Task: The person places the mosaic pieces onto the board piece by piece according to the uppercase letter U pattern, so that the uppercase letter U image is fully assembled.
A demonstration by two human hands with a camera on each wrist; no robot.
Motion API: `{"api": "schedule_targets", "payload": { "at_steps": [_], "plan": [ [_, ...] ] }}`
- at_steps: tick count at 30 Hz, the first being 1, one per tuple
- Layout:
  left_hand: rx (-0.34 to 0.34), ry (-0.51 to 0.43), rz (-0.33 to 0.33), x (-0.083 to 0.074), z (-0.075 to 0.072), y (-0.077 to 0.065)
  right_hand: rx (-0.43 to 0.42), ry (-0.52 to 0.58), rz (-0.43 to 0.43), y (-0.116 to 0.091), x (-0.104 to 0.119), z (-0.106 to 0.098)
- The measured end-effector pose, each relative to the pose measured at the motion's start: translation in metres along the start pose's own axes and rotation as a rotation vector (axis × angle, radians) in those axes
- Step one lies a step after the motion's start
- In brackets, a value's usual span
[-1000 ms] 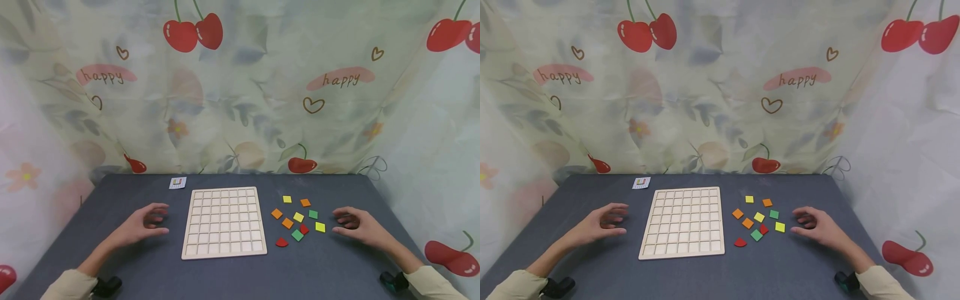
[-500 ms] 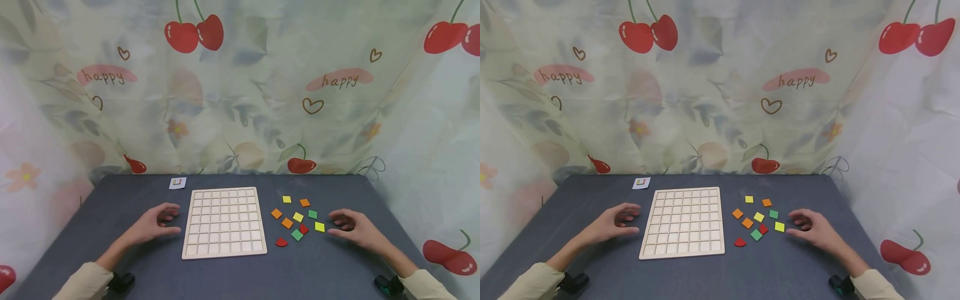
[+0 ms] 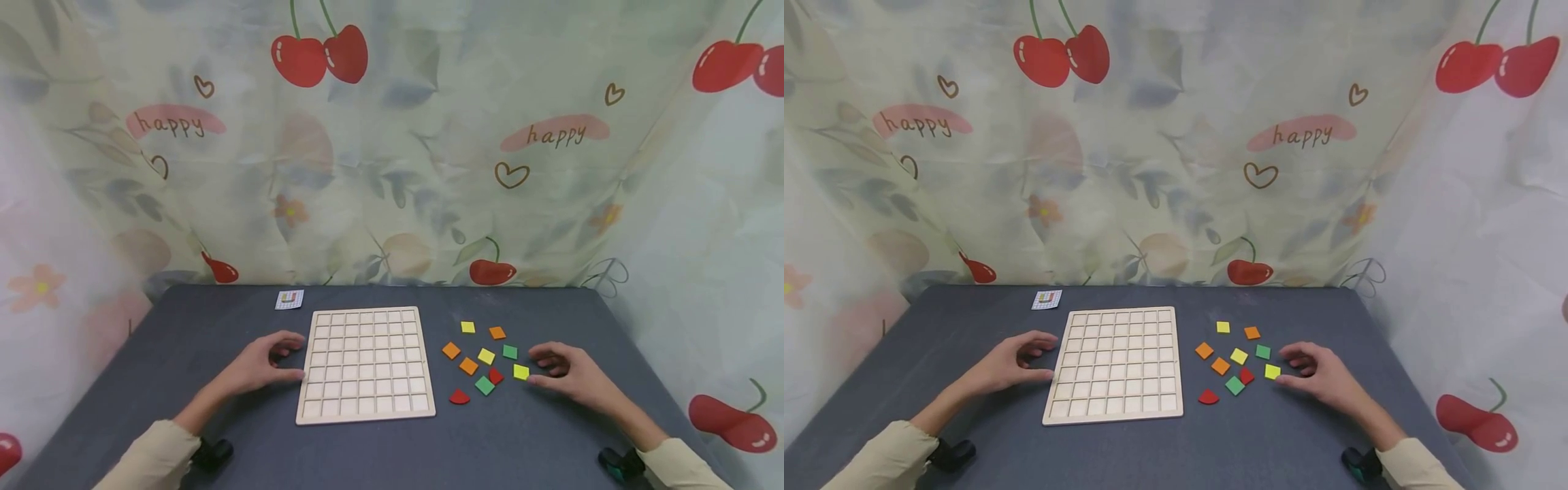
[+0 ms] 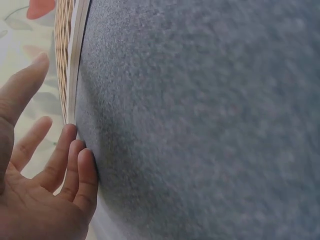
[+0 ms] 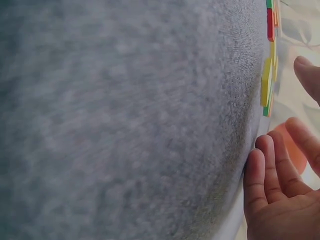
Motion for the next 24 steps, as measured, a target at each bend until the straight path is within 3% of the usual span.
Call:
{"api": "schedule_targets", "payload": {
  "at_steps": [12,24],
  "plan": [
    [0.027,0.045,0.008,0.0,0.008,0.012,0.016,0.007,-0.054,0.006,0.001,0.005],
    [0.036,0.065,0.042,-0.004,0.009,0.011,0.05,-0.03,-0.046,0.012,-0.001,0.008]
  ]
}}
Point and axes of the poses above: each hand's wrist, its own y-axis towards the middle knuckle, its own z-axis out of the palm, x = y × z, the point moved 1 cm from there along y, towards the middle knuckle, and after that the axes turned 8 degrees about -y, right-handed, at the moved point
